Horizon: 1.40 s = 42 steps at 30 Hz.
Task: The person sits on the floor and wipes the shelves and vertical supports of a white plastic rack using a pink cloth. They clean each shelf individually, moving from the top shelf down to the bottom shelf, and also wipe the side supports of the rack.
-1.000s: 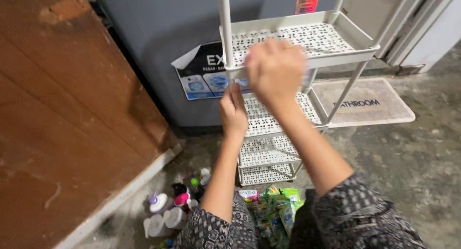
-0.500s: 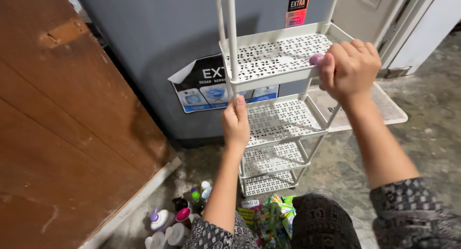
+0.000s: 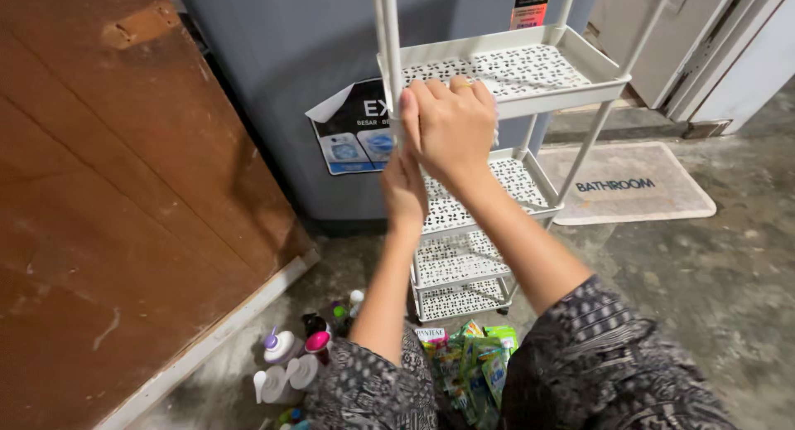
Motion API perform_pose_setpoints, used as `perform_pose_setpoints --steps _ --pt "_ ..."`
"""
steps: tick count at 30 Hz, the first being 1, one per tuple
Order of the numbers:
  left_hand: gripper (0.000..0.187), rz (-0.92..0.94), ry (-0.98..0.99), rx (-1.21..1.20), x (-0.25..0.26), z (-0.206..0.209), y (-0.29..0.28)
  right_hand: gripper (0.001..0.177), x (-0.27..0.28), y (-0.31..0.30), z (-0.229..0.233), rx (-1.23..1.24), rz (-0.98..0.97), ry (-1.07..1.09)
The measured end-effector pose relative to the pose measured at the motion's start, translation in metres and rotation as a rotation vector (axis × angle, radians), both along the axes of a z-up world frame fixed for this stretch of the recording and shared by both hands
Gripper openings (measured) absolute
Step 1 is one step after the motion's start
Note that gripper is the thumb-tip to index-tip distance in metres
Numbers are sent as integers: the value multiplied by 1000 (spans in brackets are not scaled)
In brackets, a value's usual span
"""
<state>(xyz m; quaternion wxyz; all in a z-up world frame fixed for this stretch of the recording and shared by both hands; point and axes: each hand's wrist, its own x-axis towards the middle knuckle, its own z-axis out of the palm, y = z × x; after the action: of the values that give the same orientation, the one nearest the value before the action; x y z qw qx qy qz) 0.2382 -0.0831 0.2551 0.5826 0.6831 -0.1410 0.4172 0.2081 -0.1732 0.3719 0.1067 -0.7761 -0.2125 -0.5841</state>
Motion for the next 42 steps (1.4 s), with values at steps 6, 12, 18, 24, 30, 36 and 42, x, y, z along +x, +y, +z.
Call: perform_pose_setpoints --steps 6,12,18,24,30,36,42 --pt "42 -94 94 34 -23 1 25 40 0 -68 0 -188 0 -39" --pt "45 -172 204 50 -27 -9 21 50 -14 -135 0 42 16 105" --pt "50 -439 301 45 -22 -7 48 50 17 -147 55 669 646 379" --pt "76 -163 -40 5 -37 57 40 39 55 -88 75 -333 -69 266" --pt "72 -437 142 -181 -40 81 16 53 63 -71 76 -267 -59 1170" --pt "69 -310 84 -104 -23 59 17 61 98 -68 46 -679 258 1029" --pt "74 -269 219 -79 -26 60 21 81 90 -78 56 -504 199 1176"
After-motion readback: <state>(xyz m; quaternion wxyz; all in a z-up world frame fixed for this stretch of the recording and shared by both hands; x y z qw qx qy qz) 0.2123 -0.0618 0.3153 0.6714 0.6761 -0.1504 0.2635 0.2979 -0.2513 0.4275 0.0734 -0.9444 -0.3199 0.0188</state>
